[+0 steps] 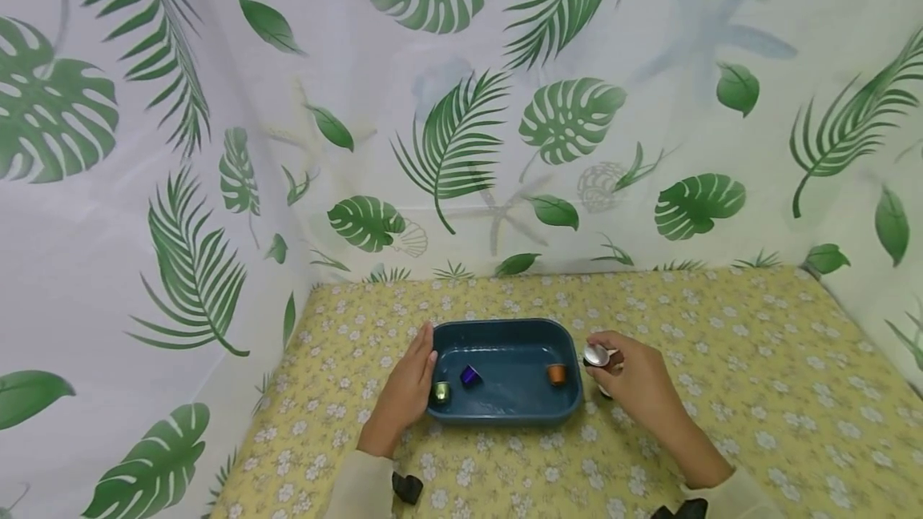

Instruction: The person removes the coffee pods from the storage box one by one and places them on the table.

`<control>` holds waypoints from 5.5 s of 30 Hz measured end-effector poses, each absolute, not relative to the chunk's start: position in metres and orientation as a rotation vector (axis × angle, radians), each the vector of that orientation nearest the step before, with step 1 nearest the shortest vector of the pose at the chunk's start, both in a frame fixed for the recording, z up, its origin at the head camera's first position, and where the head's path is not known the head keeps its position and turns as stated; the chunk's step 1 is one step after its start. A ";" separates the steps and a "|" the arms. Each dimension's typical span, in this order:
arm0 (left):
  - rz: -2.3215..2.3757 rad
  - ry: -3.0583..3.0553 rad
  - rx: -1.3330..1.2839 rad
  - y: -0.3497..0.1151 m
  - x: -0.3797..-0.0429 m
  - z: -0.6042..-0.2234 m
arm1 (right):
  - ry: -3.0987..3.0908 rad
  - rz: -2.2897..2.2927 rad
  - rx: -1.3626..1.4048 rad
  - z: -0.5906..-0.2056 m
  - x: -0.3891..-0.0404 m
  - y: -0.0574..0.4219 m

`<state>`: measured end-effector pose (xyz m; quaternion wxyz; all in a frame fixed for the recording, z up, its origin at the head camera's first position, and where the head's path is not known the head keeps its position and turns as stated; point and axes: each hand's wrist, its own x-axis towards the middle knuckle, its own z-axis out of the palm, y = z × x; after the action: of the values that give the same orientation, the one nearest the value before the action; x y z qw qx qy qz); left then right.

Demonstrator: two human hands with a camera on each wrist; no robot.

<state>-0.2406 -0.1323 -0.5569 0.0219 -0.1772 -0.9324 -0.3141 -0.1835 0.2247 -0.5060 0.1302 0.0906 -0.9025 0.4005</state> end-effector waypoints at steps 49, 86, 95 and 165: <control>-0.972 -2.911 -0.540 -0.130 -0.240 -0.553 | -2.622 0.920 0.139 -0.520 -0.180 0.263; -0.999 -2.880 -0.535 -0.130 -0.238 -0.558 | -2.776 0.875 0.032 -0.555 -0.201 0.283; -1.001 -2.869 -0.539 -0.128 -0.237 -0.557 | -2.812 0.857 -0.030 -0.557 -0.201 0.284; -1.004 -2.884 -0.527 -0.129 -0.237 -0.556 | -2.832 0.851 -0.007 -0.539 -0.186 0.289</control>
<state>-0.2374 -0.1293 -0.5560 0.0216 -0.1700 -0.9304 -0.3239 -0.1859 0.2890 -0.5387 0.0919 -0.0023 -0.9536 0.2866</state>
